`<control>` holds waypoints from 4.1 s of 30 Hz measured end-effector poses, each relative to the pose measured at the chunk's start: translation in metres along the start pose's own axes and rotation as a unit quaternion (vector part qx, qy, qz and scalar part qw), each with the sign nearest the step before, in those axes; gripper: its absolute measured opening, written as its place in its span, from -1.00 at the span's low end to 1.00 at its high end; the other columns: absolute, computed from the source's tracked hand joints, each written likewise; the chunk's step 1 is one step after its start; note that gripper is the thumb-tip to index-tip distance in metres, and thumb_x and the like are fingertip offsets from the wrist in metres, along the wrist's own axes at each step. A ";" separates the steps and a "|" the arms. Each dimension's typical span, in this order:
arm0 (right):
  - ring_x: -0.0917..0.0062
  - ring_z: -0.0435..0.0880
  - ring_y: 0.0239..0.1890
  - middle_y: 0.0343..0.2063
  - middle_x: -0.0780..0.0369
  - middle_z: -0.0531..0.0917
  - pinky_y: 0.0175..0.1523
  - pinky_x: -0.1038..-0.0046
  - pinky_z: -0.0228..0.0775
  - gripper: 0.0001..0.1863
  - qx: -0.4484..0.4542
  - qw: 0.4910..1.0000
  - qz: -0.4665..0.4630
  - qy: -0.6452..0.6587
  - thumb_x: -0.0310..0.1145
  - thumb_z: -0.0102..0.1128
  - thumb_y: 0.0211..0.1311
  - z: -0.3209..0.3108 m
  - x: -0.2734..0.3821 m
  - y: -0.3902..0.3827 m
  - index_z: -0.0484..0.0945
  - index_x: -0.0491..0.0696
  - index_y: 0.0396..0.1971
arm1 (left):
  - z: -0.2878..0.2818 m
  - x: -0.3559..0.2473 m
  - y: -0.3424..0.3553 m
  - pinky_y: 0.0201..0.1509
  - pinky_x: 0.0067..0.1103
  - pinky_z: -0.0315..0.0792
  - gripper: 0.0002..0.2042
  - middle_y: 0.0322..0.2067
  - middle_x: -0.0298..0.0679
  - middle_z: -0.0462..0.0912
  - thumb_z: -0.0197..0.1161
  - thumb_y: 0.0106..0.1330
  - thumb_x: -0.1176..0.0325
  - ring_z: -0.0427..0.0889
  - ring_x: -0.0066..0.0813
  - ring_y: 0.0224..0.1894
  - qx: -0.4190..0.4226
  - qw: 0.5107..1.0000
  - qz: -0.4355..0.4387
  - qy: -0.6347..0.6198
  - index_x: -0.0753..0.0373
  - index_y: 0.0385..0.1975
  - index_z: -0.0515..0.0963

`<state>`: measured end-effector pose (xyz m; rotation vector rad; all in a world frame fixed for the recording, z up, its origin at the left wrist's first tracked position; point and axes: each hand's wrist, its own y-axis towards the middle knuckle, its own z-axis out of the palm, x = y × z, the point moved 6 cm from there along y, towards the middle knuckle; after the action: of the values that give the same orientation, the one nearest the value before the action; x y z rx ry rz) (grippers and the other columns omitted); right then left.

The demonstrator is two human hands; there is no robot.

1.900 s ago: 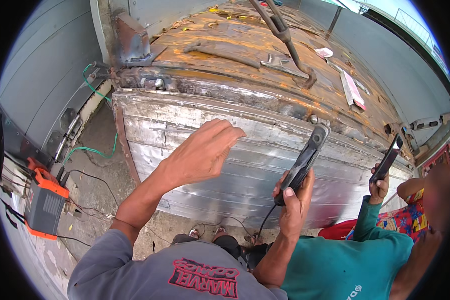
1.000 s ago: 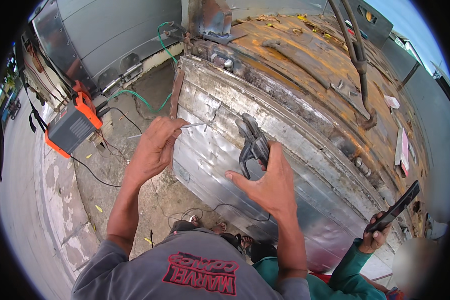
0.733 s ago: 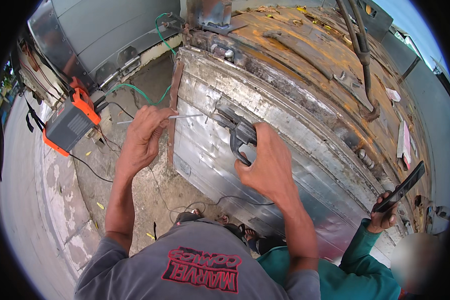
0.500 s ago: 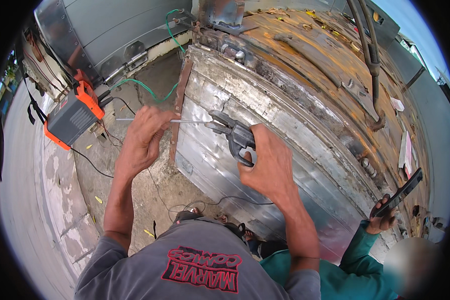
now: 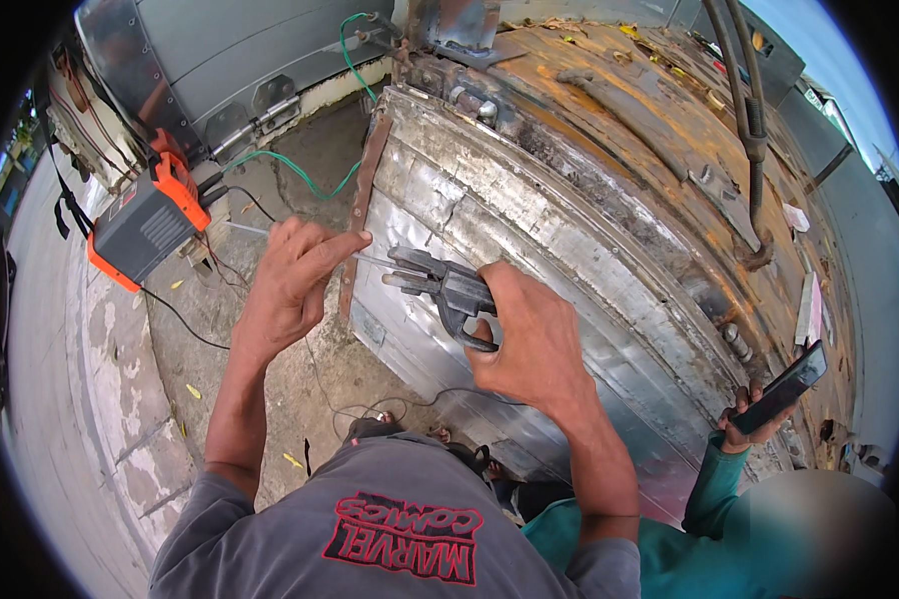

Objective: The person welds a metal sheet attached to a vehicle frame using a welding torch, then uses a hammer to tap the weld area. The person repeats the welding and hammering process on the same section.

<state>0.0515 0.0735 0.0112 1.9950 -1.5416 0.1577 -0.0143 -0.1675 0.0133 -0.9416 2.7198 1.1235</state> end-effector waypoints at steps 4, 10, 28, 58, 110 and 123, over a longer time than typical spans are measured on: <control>0.17 0.71 -0.32 -0.33 0.03 0.66 -0.18 0.28 0.56 -0.32 0.059 0.998 0.021 0.004 -0.27 0.62 -0.07 0.002 -0.001 -0.006 0.48 -0.19 0.05 | 0.001 -0.003 0.003 0.12 -0.33 0.33 -0.45 -0.20 -0.28 0.60 0.18 0.23 0.69 0.50 -0.25 -0.09 0.008 1.000 -0.010 0.015 0.04 0.21 0.65; 0.34 0.68 -0.28 -0.30 0.10 0.66 -0.12 0.37 0.54 0.07 0.115 0.992 0.046 0.019 0.05 0.81 -0.22 0.002 -0.005 -0.027 0.40 -0.24 0.22 | 0.005 -0.009 0.015 0.55 -0.11 0.22 -0.45 -0.05 -0.32 0.62 0.30 0.21 0.65 0.55 -0.29 0.18 -0.064 0.995 0.040 0.071 0.01 0.22 0.65; 0.61 0.56 -0.15 0.04 0.20 0.57 -0.11 0.58 0.48 0.21 -0.295 0.942 0.137 0.081 0.02 0.76 -0.05 -0.066 -0.008 -0.029 0.19 -0.16 0.50 | 0.117 -0.015 0.096 0.14 -0.41 0.55 -0.71 -0.16 -0.13 0.79 0.39 0.47 0.26 0.74 -0.24 -0.04 0.067 0.875 -0.011 -0.480 0.37 -0.02 0.74; 0.24 0.72 -0.37 -0.24 0.07 0.67 -0.36 0.27 0.59 0.02 -0.151 0.959 0.050 -0.235 -0.09 0.67 0.08 0.027 -0.022 0.104 0.34 -0.15 0.50 | 0.188 0.101 0.104 0.65 -0.10 -0.08 -0.66 0.02 -0.01 0.81 0.50 0.29 0.18 -0.06 -0.03 0.69 0.151 0.645 -0.075 -0.746 0.39 -0.20 0.83; 0.24 0.78 -0.30 -0.20 0.08 0.70 -0.34 0.24 0.65 0.02 -0.151 0.958 0.091 -0.226 -0.03 0.60 0.15 0.037 -0.026 0.102 0.30 -0.13 0.52 | 0.198 0.102 0.101 0.61 -0.13 0.10 -0.67 0.42 0.23 0.45 0.54 0.31 0.18 -0.10 -0.17 0.71 0.138 0.576 -0.119 -0.797 0.36 -0.15 0.83; 0.73 0.45 -0.43 -0.41 0.36 0.55 -0.39 0.59 0.29 -0.24 -0.224 0.922 0.272 0.160 -0.06 0.56 0.28 0.041 -0.065 0.089 0.48 -0.19 0.33 | 0.192 0.104 0.099 0.57 -0.16 0.18 -0.59 0.59 0.15 0.16 0.52 0.32 0.15 0.08 -0.10 0.66 0.126 0.604 -0.138 -0.774 0.39 -0.04 0.80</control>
<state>-0.0614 0.0943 -0.0163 1.0966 -1.6892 0.3036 -0.1875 -0.0414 -0.0938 -0.0444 1.1118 0.7349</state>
